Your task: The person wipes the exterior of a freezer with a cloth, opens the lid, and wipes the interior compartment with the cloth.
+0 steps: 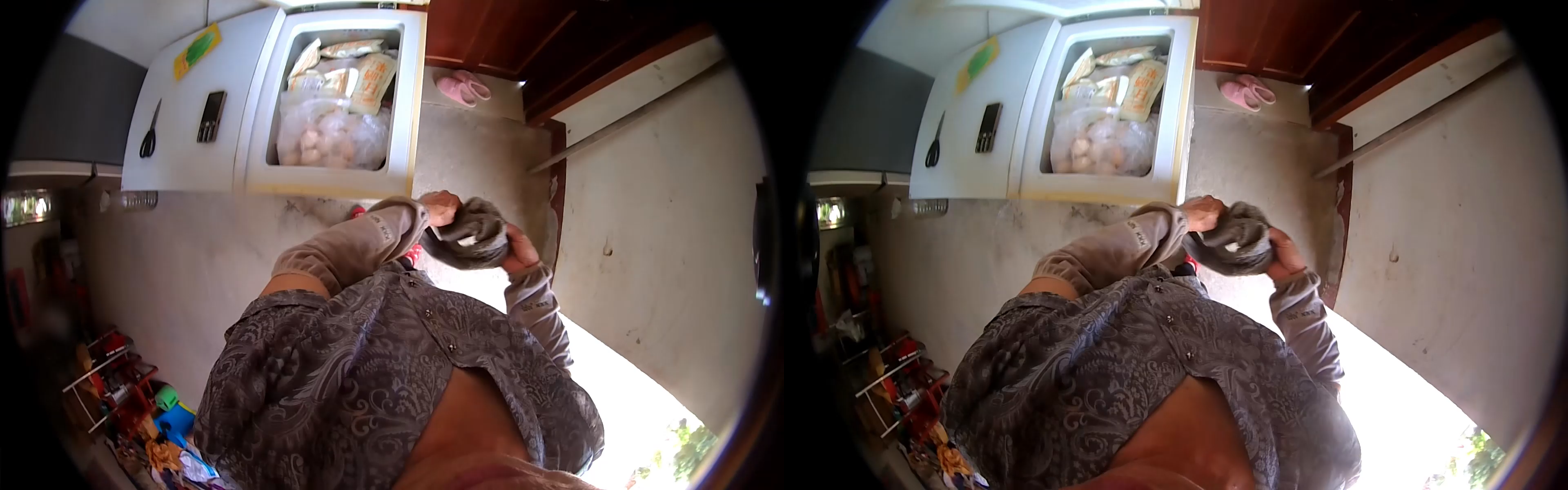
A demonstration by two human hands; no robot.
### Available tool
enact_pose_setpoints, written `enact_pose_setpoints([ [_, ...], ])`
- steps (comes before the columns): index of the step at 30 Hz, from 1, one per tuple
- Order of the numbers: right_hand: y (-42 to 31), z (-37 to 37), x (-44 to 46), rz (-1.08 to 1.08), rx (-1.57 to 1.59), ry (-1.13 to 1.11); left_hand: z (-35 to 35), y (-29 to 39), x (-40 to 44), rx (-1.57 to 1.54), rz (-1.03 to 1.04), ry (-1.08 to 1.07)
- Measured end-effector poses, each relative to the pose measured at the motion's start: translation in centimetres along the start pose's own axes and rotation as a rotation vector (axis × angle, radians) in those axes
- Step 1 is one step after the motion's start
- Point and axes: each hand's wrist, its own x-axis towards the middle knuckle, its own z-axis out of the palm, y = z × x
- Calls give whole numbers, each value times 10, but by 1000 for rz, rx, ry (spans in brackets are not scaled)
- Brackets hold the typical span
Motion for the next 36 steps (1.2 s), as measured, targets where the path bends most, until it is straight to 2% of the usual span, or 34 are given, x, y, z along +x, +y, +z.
enact_pose_setpoints([
  [1,-5,-6,-14,-58,-28,5,12,9,-7,-430,68,91],
  [2,-8,-16,-24,-135,15,2,15,15,-10,-732,5,-44],
  [3,-11,-24,-32,-185,59,-69,12,25,-26,-1121,70,-72],
  [5,-20,4,-47,-306,19,-26,-5,65,-53,-1357,129,-89],
  [8,-10,48,-52,-411,-81,-89,11,80,-59,-1165,294,21],
  [11,16,50,-39,-655,-654,27,23,73,-59,-1435,269,84],
  [12,10,53,-33,-902,-1191,0,20,70,-67,-1451,279,115],
  [15,19,75,-30,-1055,-1453,77,15,55,-108,-1358,335,276],
  [16,26,90,-33,-944,-1317,86,10,49,-126,-1368,339,270],
  [18,37,35,36,-1543,-1519,-10,6,24,-150,-1472,422,238],
  [20,56,70,34,-1314,-1073,-73,11,1,-169,-1671,462,207],
  [21,75,130,10,-767,-559,-73,11,1,-178,-1743,447,268],
  [23,96,154,13,-761,-456,-119,5,-13,-191,-1571,362,277],
  [24,107,167,11,-771,-384,-153,1,-17,-193,-1393,406,341],
  [25,113,166,20,-795,-406,-32,-3,-21,-194,-1213,444,400],
  [26,113,160,32,-717,-363,-23,-7,-25,-196,-1031,476,451],
  [29,113,139,69,-564,-190,-61,-41,-33,-208,-1327,326,331],
  [30,111,136,78,-525,-129,-85,-49,-37,-205,-1253,328,489],
  [31,107,154,76,-458,-64,-111,-58,-41,-202,-1276,337,526],
  [33,97,187,73,-322,70,-163,-80,-48,-188,-848,395,768],
  [34,96,183,86,-249,23,-229,-93,-49,-185,-776,346,712],
  [35,93,180,97,-71,58,-240,-108,-51,-184,-700,297,652],
  [36,90,182,104,-51,12,-253,-122,-52,-182,-624,254,594],
])
